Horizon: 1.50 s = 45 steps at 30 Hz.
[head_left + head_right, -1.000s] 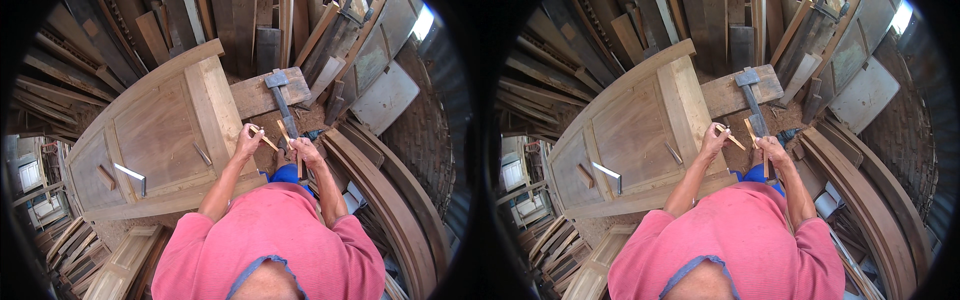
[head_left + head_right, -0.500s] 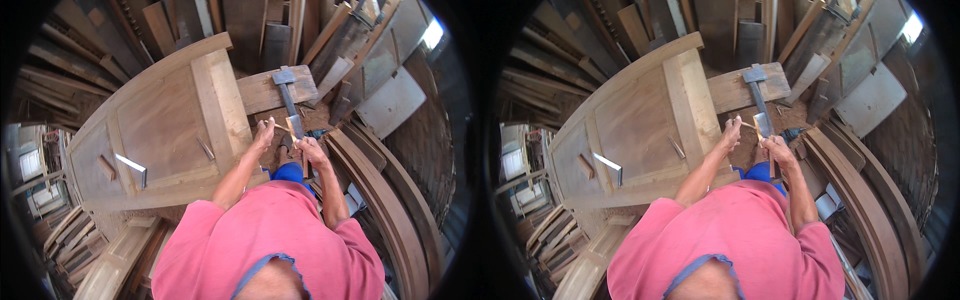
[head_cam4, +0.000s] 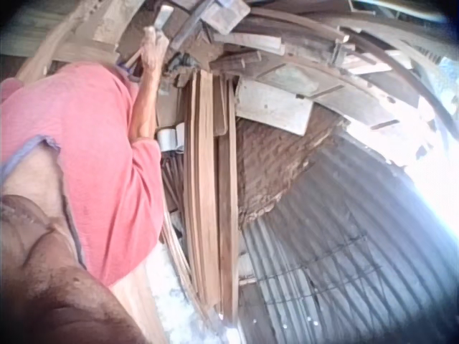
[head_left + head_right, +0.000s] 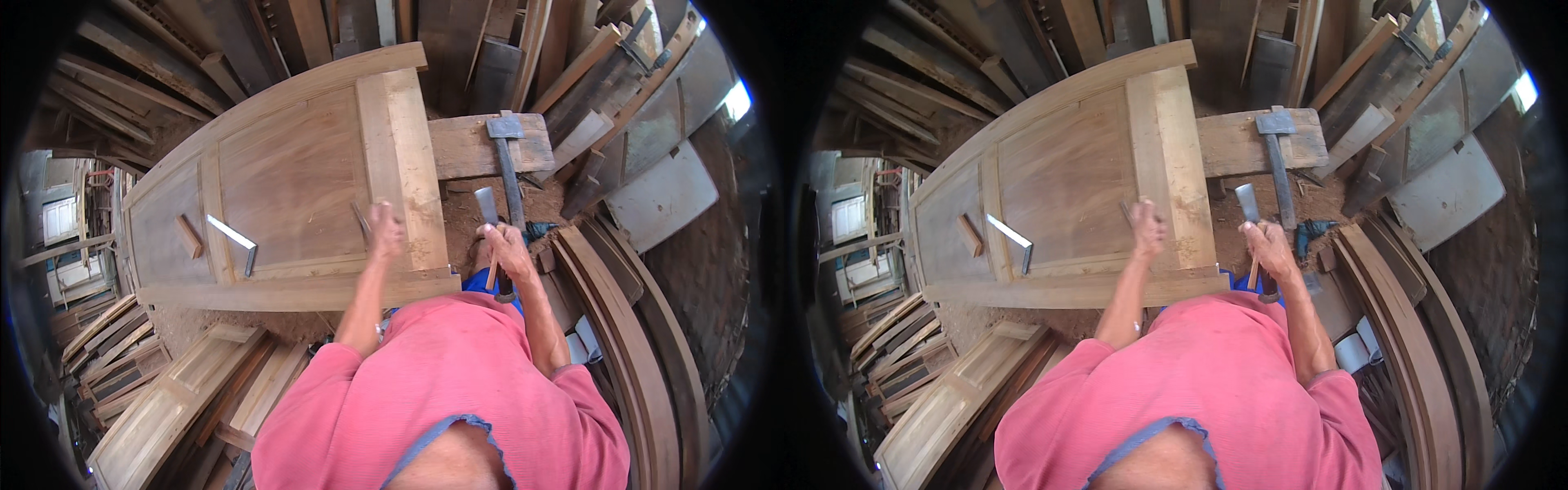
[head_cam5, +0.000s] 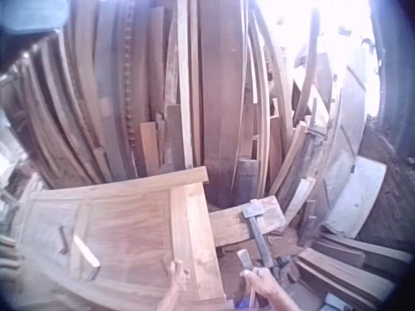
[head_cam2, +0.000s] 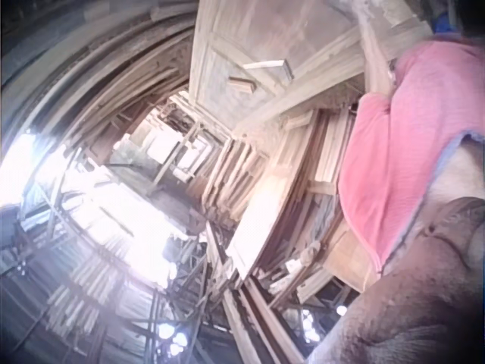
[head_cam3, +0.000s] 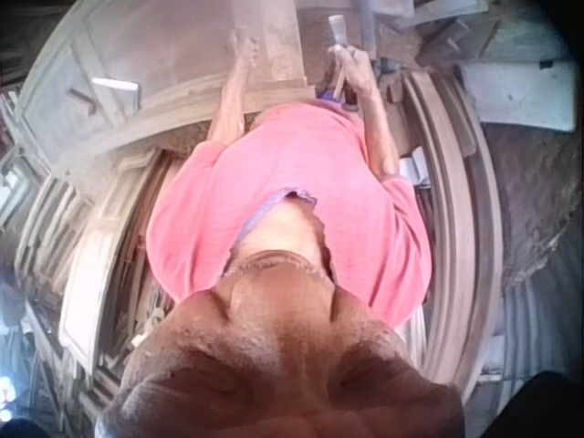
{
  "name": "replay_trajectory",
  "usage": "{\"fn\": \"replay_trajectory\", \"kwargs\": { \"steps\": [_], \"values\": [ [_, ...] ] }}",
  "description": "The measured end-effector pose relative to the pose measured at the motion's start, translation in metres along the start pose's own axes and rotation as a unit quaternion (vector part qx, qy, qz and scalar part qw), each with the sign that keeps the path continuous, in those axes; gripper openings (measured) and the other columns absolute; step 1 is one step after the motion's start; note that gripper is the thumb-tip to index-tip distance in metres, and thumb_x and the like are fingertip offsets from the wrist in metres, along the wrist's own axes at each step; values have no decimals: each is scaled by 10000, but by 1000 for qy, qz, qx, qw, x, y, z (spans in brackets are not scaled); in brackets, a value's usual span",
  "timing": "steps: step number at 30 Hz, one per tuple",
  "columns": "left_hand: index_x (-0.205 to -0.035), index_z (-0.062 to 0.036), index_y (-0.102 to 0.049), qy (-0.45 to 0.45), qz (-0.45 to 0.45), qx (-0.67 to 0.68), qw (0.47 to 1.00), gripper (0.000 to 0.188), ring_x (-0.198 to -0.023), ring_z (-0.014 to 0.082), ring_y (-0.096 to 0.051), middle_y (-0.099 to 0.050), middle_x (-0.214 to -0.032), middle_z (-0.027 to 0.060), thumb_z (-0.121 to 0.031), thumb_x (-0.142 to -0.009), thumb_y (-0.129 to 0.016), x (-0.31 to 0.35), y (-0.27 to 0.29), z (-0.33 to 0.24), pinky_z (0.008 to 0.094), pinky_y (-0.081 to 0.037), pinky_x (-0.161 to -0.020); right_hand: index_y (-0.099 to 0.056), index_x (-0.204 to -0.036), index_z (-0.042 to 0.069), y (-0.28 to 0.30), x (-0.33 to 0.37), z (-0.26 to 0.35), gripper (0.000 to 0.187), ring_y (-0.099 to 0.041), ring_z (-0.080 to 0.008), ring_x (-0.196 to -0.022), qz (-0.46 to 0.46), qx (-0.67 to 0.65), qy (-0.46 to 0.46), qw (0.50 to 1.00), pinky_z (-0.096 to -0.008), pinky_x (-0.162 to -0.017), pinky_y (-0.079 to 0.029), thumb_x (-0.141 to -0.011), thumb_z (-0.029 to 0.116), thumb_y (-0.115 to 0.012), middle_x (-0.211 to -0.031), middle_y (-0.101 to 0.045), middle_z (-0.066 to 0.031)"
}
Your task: The person uses a chisel and hammer to shave and shape small pieces of wood over a workbench, periodically checking the fit and orientation of the wood pieces.
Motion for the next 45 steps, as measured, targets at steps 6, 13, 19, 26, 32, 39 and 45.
{"fn": "replay_trajectory", "kwargs": {
  "steps": [6,13,19,26,32,39,45],
  "values": [
    [-1263,65,-523,-33,-158,-610,776,667,-1067,405,-654,-631,-1154,325,-450,-859,-650,-10,98,-7,485,-506,-909,-582,-825,61,79,4,2,283,-447,-67,-563,-157,34,51,986,-268,-512,-366,-939,318,-615,-656,-509,34],
    [-1087,68,-590,-81,53,-430,897,571,-935,388,-675,-681,-991,265,-417,-812,-710,-3,10,-26,459,-519,-822,-550,-848,63,103,17,-7,292,-481,-75,-537,-223,-60,38,972,-246,-480,-391,-920,317,-675,-657,-510,18],
    [-1008,25,-579,-110,154,-422,887,447,-784,290,-658,-668,-943,169,-402,-896,-650,15,-96,-11,444,-536,-715,-530,-800,87,89,12,-13,316,-474,-82,-571,-223,-53,47,972,-255,-528,-389,-940,349,-636,-656,-484,21],
    [-1048,-41,-652,104,257,146,950,330,-717,95,-590,-628,-819,4,-359,-990,-580,35,-100,-51,295,-503,-596,-534,-837,108,60,-1,10,237,-393,-58,-598,-182,-54,122,974,-251,-530,-329,-963,301,-589,-671,-437,46],
    [-1026,-83,-642,68,248,285,923,283,-608,106,-606,-619,-752,-20,-334,-908,-701,67,-39,-94,275,-519,-565,-592,-925,-8,-25,-44,5,366,-561,-172,-712,-62,177,46,981,-376,-648,-461,-901,351,-660,-766,-614,-71],
    [-957,-90,-564,-1,108,332,937,204,-688,152,-654,-615,-794,17,-256,-931,-680,114,32,-112,322,-619,-665,-632,-955,-45,-127,-69,-33,506,-674,-379,-947,-6,348,-4,937,-440,-826,-508,-799,428,-721,-927,-680,-275],
    [-881,-96,-555,13,24,450,892,129,-724,190,-669,-621,-817,65,-176,-956,-624,128,72,-107,344,-633,-699,-535,-1236,-93,-139,-61,-11,719,-682,-369,-974,-60,315,16,947,-424,-820,-538,-848,493,-685,-1070,-666,-286]
  ]
}}
Point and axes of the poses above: each hand's wrist, its own x-axis away from the middle knuckle, its own y-axis out of the back of the hand, z = x × y, the point moved 3 cm from there along -x, towards the middle knuckle
